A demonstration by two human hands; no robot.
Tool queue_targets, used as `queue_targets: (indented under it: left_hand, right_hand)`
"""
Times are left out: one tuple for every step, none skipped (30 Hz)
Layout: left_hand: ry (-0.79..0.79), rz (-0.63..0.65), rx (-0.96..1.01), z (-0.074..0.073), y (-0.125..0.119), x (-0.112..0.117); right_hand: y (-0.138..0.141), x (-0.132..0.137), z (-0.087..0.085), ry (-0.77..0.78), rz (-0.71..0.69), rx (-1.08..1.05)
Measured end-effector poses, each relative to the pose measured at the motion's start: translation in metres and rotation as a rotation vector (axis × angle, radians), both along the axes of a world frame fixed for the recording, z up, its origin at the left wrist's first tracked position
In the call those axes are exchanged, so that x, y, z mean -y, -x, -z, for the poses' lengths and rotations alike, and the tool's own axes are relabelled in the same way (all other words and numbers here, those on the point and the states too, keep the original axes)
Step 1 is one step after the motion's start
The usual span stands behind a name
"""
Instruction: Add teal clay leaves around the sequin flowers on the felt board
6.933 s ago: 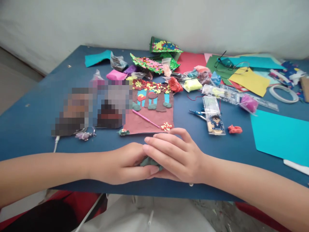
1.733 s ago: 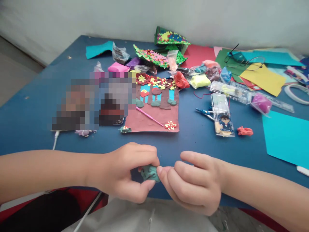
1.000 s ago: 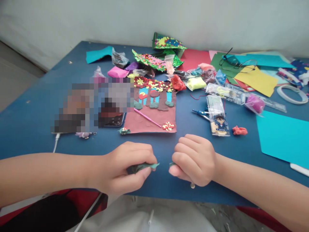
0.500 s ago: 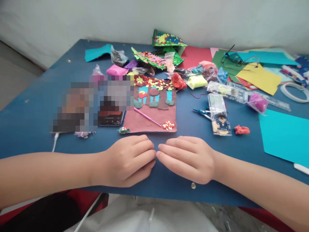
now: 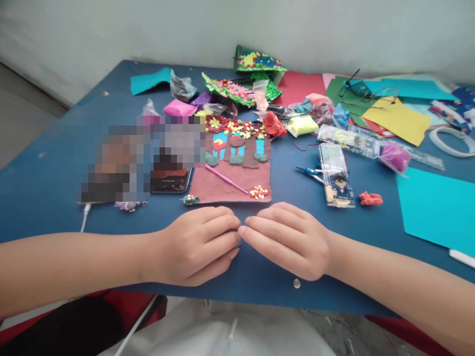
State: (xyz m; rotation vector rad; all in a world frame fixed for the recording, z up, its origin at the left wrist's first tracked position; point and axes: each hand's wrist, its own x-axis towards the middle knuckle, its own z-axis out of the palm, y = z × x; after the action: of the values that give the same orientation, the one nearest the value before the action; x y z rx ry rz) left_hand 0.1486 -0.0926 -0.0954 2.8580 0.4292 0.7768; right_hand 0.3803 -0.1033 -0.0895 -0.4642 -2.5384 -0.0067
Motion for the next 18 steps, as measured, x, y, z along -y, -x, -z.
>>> queue_targets:
  left_hand:
    - [-0.001,0.004,-0.003,0.000,0.000,0.000]
    - [0.000,0.007,-0.003,0.000,0.000,0.000]
    - [0.001,0.010,0.000,0.001,0.000,0.000]
    - [0.001,0.011,0.004,0.001,0.000,0.000]
    - [0.002,0.010,0.006,0.001,0.000,0.000]
    - [0.001,0.008,0.008,0.001,0.000,0.000]
    - [0.000,0.006,0.007,0.001,0.000,0.000]
    - [-0.003,0.003,0.003,0.001,0.000,0.001]
    - [-0.008,0.000,-0.003,0.001,0.001,0.001]
    - [-0.012,-0.001,-0.009,0.001,0.001,0.001]
    - [-0.016,-0.001,-0.015,0.002,0.001,0.001]
    - [-0.019,0.001,-0.020,0.002,0.001,0.001]
    - [-0.021,0.003,-0.022,0.002,0.001,0.001]
    - [-0.021,0.008,-0.024,0.002,0.001,0.001]
    - [-0.019,0.013,-0.023,0.002,0.002,0.001]
    - [-0.016,0.016,-0.021,0.002,0.002,0.001]
    - [-0.013,0.020,-0.019,0.002,0.002,0.001]
    - [-0.010,0.025,-0.018,0.002,0.002,0.000]
  right_hand:
    - [0.001,-0.001,0.000,-0.021,0.006,-0.016]
    - [0.002,-0.003,-0.001,-0.041,0.014,-0.035]
    - [0.003,-0.004,-0.002,-0.052,0.020,-0.054]
    - [0.005,-0.006,-0.003,-0.047,0.027,-0.071]
    - [0.006,-0.007,-0.004,-0.029,0.030,-0.087]
    - [0.006,-0.008,-0.006,-0.004,0.032,-0.099]
    - [0.007,-0.009,-0.006,0.021,0.032,-0.098]
    - [0.007,-0.009,-0.006,0.040,0.030,-0.084]
    - [0.006,-0.008,-0.006,0.051,0.025,-0.060]
    - [0.006,-0.007,-0.004,0.051,0.025,-0.049]
    - [0.005,-0.006,-0.002,0.047,0.028,-0.056]
    - [0.004,-0.005,0.001,0.044,0.039,-0.077]
    - [0.004,-0.004,0.004,0.039,0.052,-0.115]
    - [0.003,-0.003,0.006,0.039,0.064,-0.149]
    - [0.003,-0.003,0.008,0.038,0.074,-0.175]
    - [0.003,-0.003,0.008,0.038,0.076,-0.174]
    - [0.003,-0.004,0.007,0.037,0.074,-0.143]
    - [0.003,-0.004,0.005,0.028,0.069,-0.106]
